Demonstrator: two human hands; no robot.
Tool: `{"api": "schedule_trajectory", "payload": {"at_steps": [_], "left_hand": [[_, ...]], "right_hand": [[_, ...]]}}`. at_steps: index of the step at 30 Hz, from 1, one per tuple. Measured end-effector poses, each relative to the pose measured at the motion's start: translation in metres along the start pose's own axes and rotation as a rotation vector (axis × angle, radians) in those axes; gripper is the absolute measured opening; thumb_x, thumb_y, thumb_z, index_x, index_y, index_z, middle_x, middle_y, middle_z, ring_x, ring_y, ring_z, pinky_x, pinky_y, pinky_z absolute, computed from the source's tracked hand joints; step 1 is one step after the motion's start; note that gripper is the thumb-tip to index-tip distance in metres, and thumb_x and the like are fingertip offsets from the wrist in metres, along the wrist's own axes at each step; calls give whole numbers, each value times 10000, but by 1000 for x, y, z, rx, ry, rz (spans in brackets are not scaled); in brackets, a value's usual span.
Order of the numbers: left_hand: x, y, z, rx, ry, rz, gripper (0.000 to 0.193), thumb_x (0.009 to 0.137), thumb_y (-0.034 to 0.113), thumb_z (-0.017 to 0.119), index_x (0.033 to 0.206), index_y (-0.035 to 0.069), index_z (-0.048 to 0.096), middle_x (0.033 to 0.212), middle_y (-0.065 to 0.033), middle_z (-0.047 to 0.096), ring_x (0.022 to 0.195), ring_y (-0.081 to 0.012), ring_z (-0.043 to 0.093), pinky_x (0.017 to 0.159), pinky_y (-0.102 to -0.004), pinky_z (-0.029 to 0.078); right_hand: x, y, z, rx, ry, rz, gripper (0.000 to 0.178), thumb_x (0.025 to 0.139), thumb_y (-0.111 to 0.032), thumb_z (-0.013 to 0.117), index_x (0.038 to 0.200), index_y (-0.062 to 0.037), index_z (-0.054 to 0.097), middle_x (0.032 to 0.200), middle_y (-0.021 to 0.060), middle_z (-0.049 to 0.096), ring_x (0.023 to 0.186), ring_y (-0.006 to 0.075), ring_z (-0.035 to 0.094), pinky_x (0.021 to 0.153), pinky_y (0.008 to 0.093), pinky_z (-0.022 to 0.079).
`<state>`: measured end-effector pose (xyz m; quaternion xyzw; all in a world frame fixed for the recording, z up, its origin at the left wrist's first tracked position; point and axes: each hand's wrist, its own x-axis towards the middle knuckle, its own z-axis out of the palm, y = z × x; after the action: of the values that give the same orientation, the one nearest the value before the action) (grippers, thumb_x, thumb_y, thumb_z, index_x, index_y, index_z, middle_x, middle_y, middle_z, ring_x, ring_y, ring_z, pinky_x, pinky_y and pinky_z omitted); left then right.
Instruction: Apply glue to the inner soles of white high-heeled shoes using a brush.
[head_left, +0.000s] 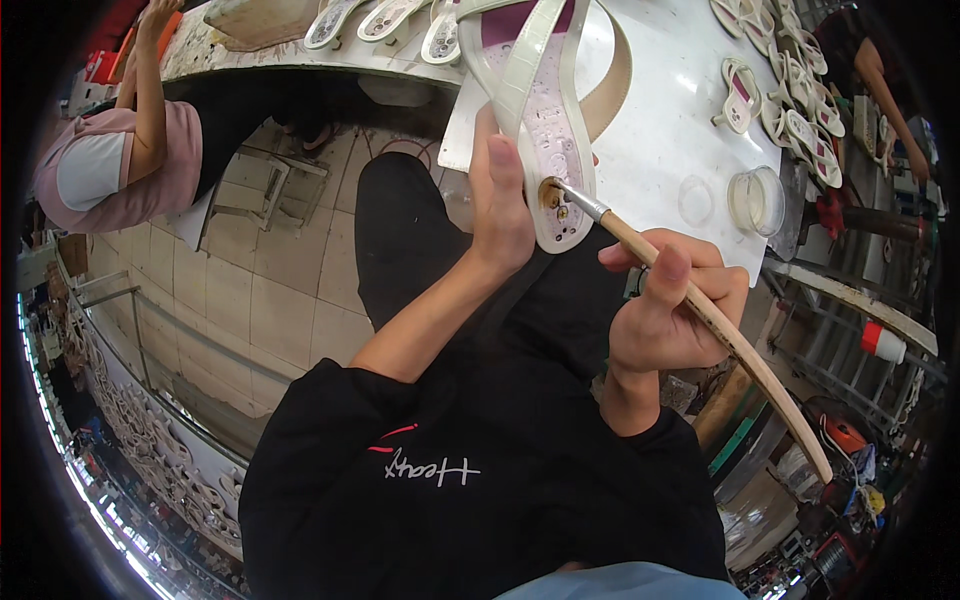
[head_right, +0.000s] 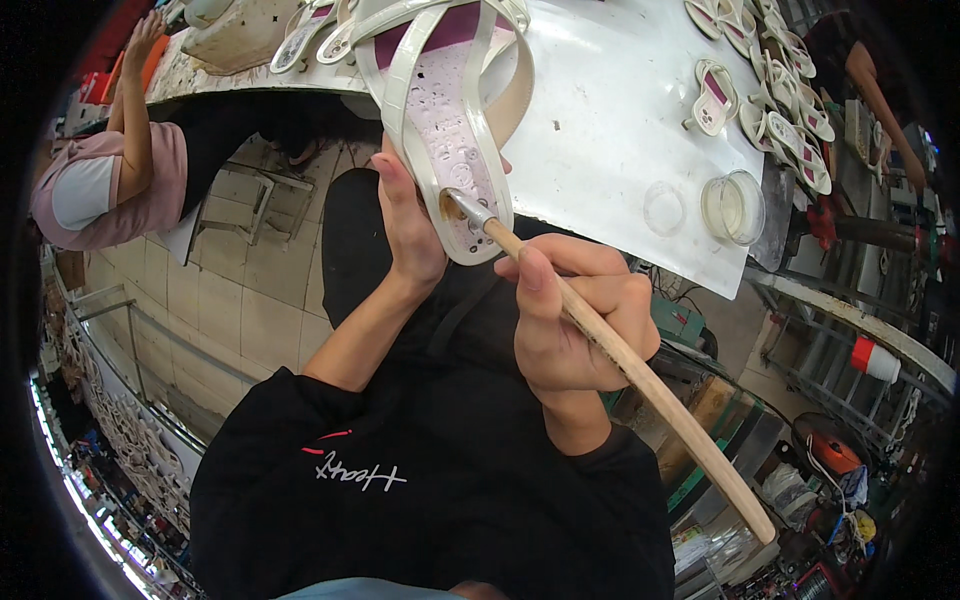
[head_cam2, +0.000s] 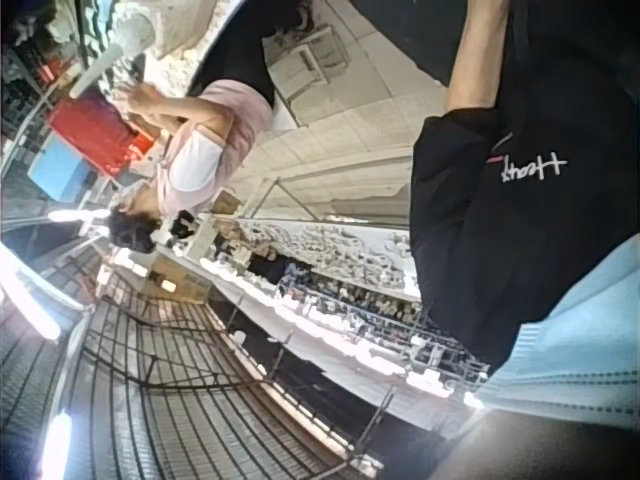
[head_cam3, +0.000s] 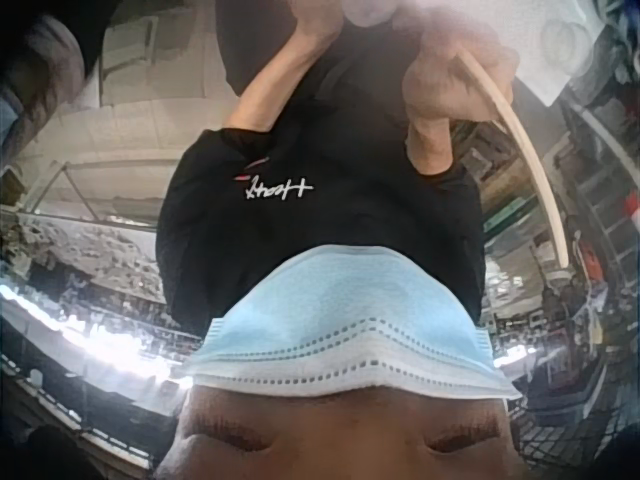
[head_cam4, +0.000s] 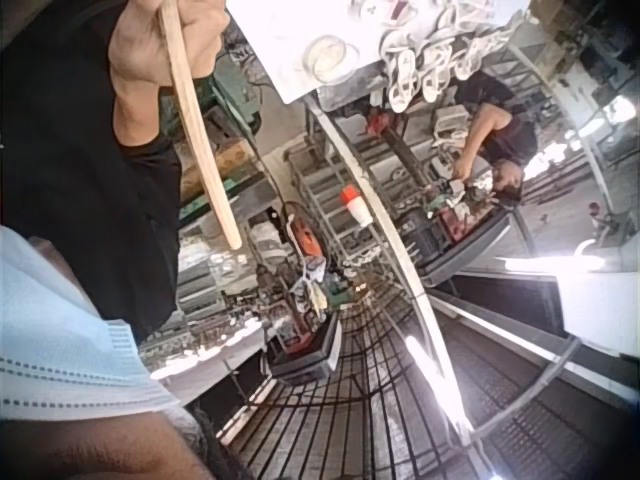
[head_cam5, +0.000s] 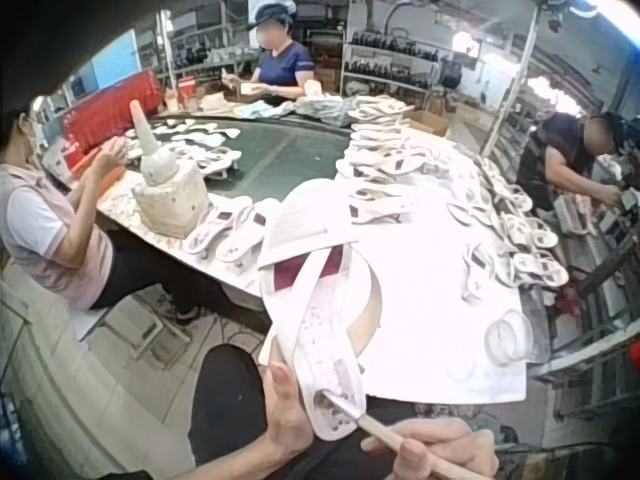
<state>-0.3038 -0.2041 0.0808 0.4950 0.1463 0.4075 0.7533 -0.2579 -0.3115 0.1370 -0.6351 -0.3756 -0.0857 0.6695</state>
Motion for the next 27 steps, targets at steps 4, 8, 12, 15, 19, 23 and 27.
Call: {"api": "schedule_trajectory", "payload": {"at_steps": [4, 8, 12, 15, 19, 23, 27], "left_hand": [[-5, -4, 6, 3, 2, -31, 702, 920, 631, 229, 1242, 12, 307, 945, -160, 599, 803, -206, 645, 669, -308, 540], [-10, -9, 7, 21, 75, -72, 738, 910, 662, 178, 1263, 34, 339, 961, -160, 613, 792, -202, 647, 667, -312, 541], [-10, 6, 7, -224, 48, -286, 775, 917, 659, 118, 1228, 31, 450, 913, -141, 640, 783, -173, 642, 700, -289, 530], [-9, 15, 8, -375, -58, -288, 659, 954, 589, 159, 1184, 24, 409, 907, -137, 617, 746, -191, 637, 656, -305, 534], [-19, 26, 23, -386, 20, -359, 630, 959, 576, 174, 1184, 32, 394, 954, -143, 614, 770, -185, 635, 680, -298, 530], [-24, 25, 30, -270, 95, -222, 574, 970, 548, 225, 1206, 40, 351, 1028, -106, 567, 879, -142, 594, 744, -285, 503], [-31, 18, 29, -319, 26, -280, 583, 965, 554, 240, 1212, 37, 347, 1065, -99, 539, 930, -134, 572, 772, -283, 492]], "right_hand": [[4, 3, 2, -3, 29, -8, 345, 925, -210, 579, 760, -16, 345, 641, 201, 602, 440, 210, 580, 415, 265, 469], [10, -4, -2, -49, 33, -36, 322, 942, -213, 541, 780, -12, 350, 647, 204, 594, 445, 209, 575, 440, 262, 478], [17, 3, -14, -15, 39, -179, 262, 941, -176, 529, 852, 15, 373, 746, 234, 594, 528, 245, 615, 488, 287, 526], [20, 2, -6, -6, 33, -168, 231, 915, -113, 558, 896, 37, 384, 865, 265, 587, 639, 296, 655, 586, 339, 580], [19, 3, -6, -87, -122, -136, 180, 865, 62, 553, 952, 59, 395, 1001, 292, 549, 821, 360, 662, 723, 395, 596], [24, 6, -5, -73, -189, -146, 176, 863, 88, 539, 969, 66, 401, 1010, 294, 550, 841, 363, 659, 748, 399, 593], [28, 5, -2, -24, -193, -137, 170, 866, 83, 541, 968, 62, 407, 1005, 296, 557, 845, 366, 658, 750, 401, 594]]}}
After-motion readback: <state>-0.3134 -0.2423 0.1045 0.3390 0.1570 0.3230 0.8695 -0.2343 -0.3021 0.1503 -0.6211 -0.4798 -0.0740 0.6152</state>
